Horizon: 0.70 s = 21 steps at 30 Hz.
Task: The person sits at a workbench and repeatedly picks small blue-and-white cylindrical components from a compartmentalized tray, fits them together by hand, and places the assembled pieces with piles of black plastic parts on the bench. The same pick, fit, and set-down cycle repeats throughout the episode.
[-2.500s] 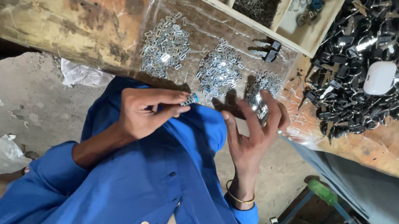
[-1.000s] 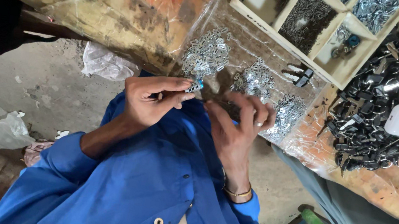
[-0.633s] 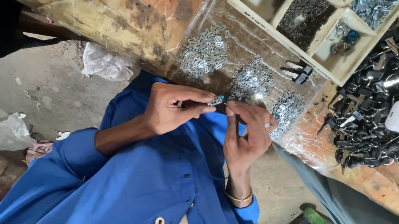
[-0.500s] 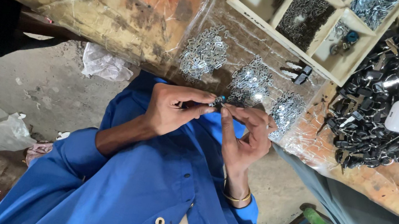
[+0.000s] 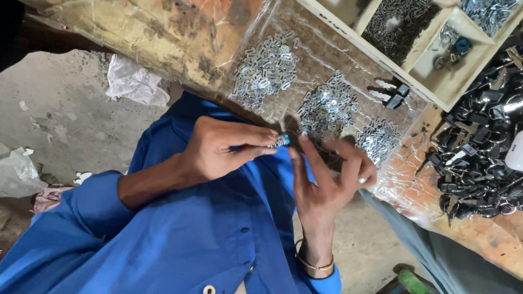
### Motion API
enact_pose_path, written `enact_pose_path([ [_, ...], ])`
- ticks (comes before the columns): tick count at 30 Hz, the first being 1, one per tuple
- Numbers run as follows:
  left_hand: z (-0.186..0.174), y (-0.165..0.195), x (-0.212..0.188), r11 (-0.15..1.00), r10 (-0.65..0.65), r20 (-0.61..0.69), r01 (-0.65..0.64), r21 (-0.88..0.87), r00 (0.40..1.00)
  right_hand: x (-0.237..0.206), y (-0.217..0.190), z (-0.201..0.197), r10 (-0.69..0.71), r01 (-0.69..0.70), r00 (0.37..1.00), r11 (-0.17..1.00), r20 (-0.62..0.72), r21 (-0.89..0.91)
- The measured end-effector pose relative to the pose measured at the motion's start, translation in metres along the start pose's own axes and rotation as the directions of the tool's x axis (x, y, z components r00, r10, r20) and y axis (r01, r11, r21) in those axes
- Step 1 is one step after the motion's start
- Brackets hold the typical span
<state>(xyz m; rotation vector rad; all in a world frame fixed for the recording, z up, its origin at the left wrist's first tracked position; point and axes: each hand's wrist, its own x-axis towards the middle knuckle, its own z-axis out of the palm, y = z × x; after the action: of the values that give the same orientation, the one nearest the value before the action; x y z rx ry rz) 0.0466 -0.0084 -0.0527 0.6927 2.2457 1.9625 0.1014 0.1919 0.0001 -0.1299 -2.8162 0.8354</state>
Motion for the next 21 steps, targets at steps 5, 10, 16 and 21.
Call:
enact_pose_path([
  [5, -0.0008, -0.0041, -0.0036, 0.929, -0.252, -0.004, 0.241, -0.280, 0.968, 0.0004, 0.0030, 0.0105, -0.210, 0.197, 0.974, 0.970, -0.085, -0.139],
  [10, -0.0032, -0.0042, -0.0032, 0.927, -0.267, -0.011, 0.253, -0.278, 0.964, -0.0021, 0.0067, 0.0084, -0.066, 0.066, 0.998, 0.998, -0.013, -0.019],
  [16, -0.0031, -0.0040, -0.0016, 0.926, -0.263, -0.018, 0.247, -0.286, 0.965, -0.0010, 0.0077, 0.0091, -0.187, 0.181, 0.981, 0.979, -0.055, -0.096],
  [21, -0.0030, -0.0052, -0.0025, 0.934, -0.275, -0.015, 0.264, -0.240, 0.961, 0.0018, 0.0093, 0.0105, -0.242, 0.233, 0.967, 0.967, -0.079, -0.106],
])
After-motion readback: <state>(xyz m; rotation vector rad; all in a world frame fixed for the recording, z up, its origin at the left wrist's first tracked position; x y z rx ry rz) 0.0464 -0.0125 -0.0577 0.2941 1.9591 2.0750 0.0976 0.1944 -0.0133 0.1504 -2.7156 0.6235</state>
